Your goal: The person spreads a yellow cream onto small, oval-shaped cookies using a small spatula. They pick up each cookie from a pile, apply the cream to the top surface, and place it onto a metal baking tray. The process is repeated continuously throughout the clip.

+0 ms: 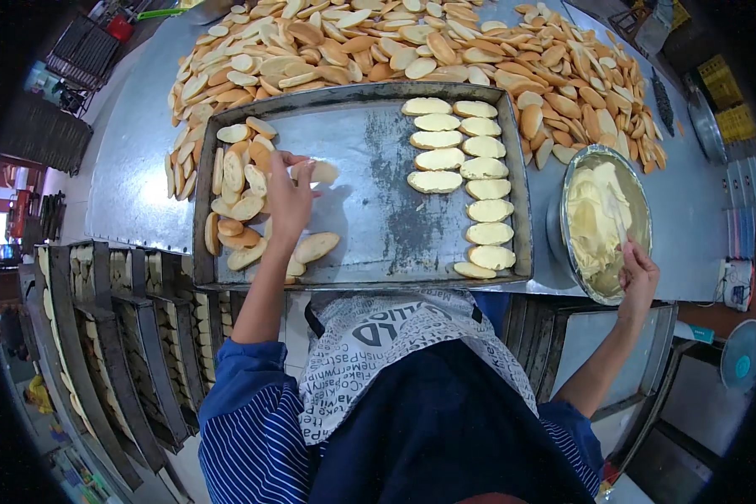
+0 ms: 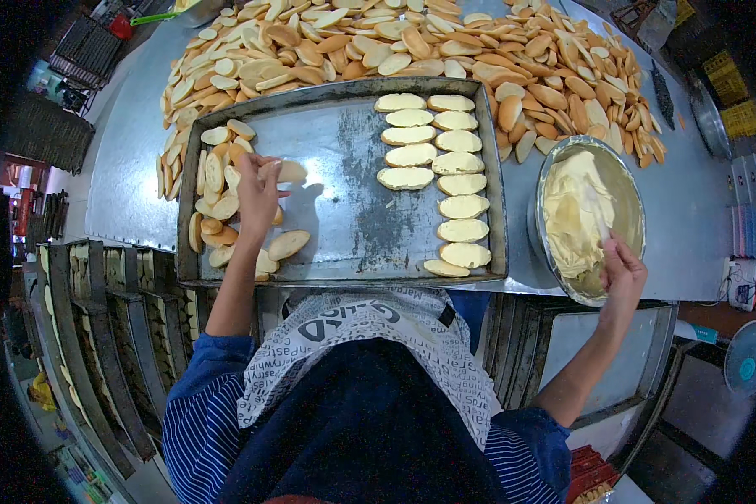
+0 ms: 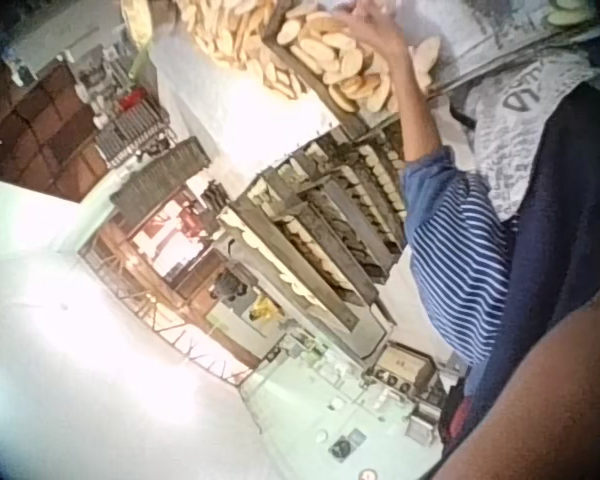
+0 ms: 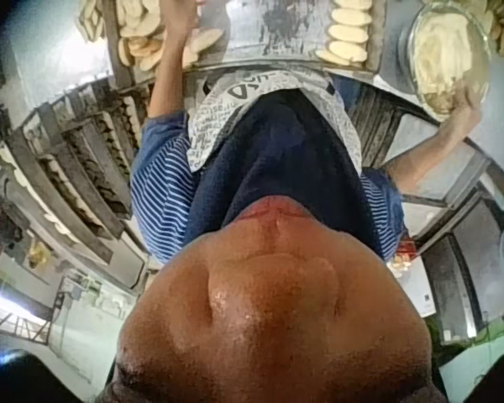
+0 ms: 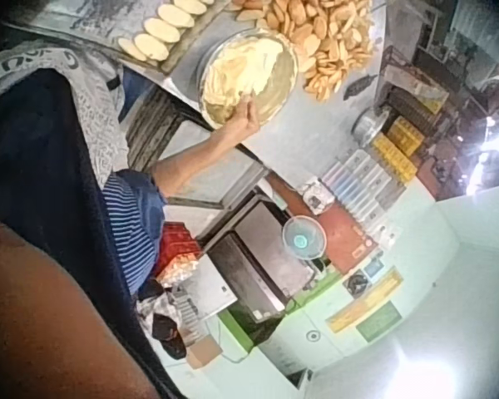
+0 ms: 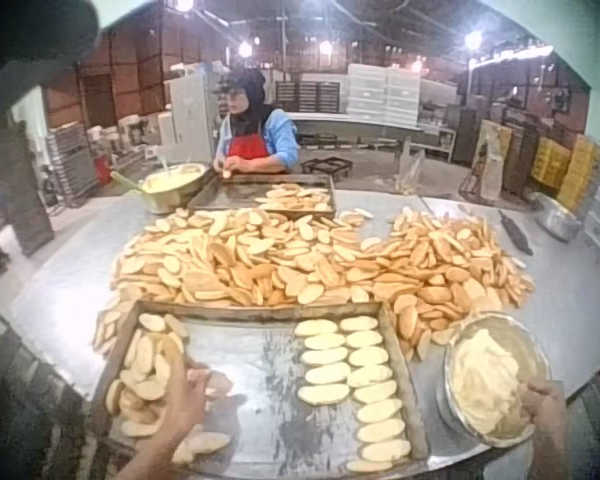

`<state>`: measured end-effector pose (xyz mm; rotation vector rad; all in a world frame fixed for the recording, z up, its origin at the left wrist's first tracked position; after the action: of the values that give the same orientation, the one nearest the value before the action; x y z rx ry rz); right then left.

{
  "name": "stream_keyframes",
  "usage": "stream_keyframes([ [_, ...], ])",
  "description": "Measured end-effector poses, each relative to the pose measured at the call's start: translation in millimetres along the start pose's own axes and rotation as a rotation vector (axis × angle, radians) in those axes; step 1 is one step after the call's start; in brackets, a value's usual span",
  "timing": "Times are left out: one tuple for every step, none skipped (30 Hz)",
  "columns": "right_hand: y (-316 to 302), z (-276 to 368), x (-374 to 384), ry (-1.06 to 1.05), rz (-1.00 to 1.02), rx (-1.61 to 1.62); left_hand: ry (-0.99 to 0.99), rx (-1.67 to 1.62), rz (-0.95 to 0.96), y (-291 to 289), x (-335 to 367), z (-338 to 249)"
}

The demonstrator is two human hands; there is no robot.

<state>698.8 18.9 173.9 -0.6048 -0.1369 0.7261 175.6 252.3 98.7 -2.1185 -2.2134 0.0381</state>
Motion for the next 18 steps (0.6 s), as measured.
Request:
stream_keyframes([
  [9.1,5.8,-5.4,-0.021,0.012,0.029,-0.152,-0.304,-0.001,9.4,-0.9,9.8],
  [24.1,11.2,-12.4,-0.010,0.073,0.058,-0.234,-0.404,0.027,19.8,-2.4,17.1],
  [41.8,19.0,-21.0,0.000,0.134,0.087,-0.316,-0.504,0.054,30.1,-4.4,26.3],
  [60.6,26.7,-29.7,0.009,0.197,0.116,-0.398,-0.604,0.080,41.1,-7.9,32.8],
  [79.7,34.6,-39.2,-0.003,0.262,0.108,-0.409,-0.643,0.092,52.4,-10.9,30.7],
  [100.1,39.6,-48.5,-0.016,0.326,0.102,-0.417,-0.682,0.104,65.2,-16.9,27.8],
  [118.5,42.9,-56.4,-0.041,0.372,0.125,-0.433,-0.721,0.124,78.9,-22.5,24.3],
  [139.3,46.1,-62.8,-0.076,0.428,0.151,-0.418,-0.733,0.172,89.2,-28.3,19.7],
  [153.7,57.1,-70.1,-0.134,0.425,0.148,-0.403,-0.748,0.218,97.9,-34.9,14.6],
  [163.4,67.0,-76.4,-0.186,0.412,0.140,-0.396,-0.765,0.273,108.1,-40.7,8.1],
  [171.1,74.9,-78.1,-0.287,0.375,0.094,-0.399,-0.736,0.329,116.0,-47.0,-0.8],
  [178.3,81.0,-79.2,-0.386,0.338,0.047,-0.412,-0.754,0.360,122.3,-52.2,-8.8],
  [182.2,88.4,-81.9,-0.489,0.304,0.002,-0.422,-0.771,0.385,125.9,-57.1,-16.3],
  [184.1,90.2,-82.6,-0.481,0.310,-0.013,-0.433,-0.788,0.411,128.6,-60.4,-20.8],
  [184.9,92.5,-83.1,-0.473,0.316,-0.028,-0.451,-0.805,0.402,128.4,-61.4,-21.0],
  [185.4,93.6,-83.0,-0.464,0.322,-0.044,-0.494,-0.867,0.408,127.9,-62.4,-22.2],
  [185.1,94.9,-83.0,-0.486,0.318,-0.043,-0.537,-0.930,0.415,125.4,-62.6,-23.9],
  [184.6,95.3,-82.7,-0.507,0.314,-0.042,-0.581,-0.993,0.422,123.5,-62.9,-24.4],
])
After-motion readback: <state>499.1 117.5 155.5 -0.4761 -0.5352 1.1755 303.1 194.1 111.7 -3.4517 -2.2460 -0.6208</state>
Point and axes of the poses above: each hand's wrist, its own x-axis towards the middle knuckle, its own y-axis out of the palm, z = x × y, the point moved 8 cm from there along x, towards the middle knuckle, and after that the axes turned 14 degrees about -x, right-handed, at the moved point
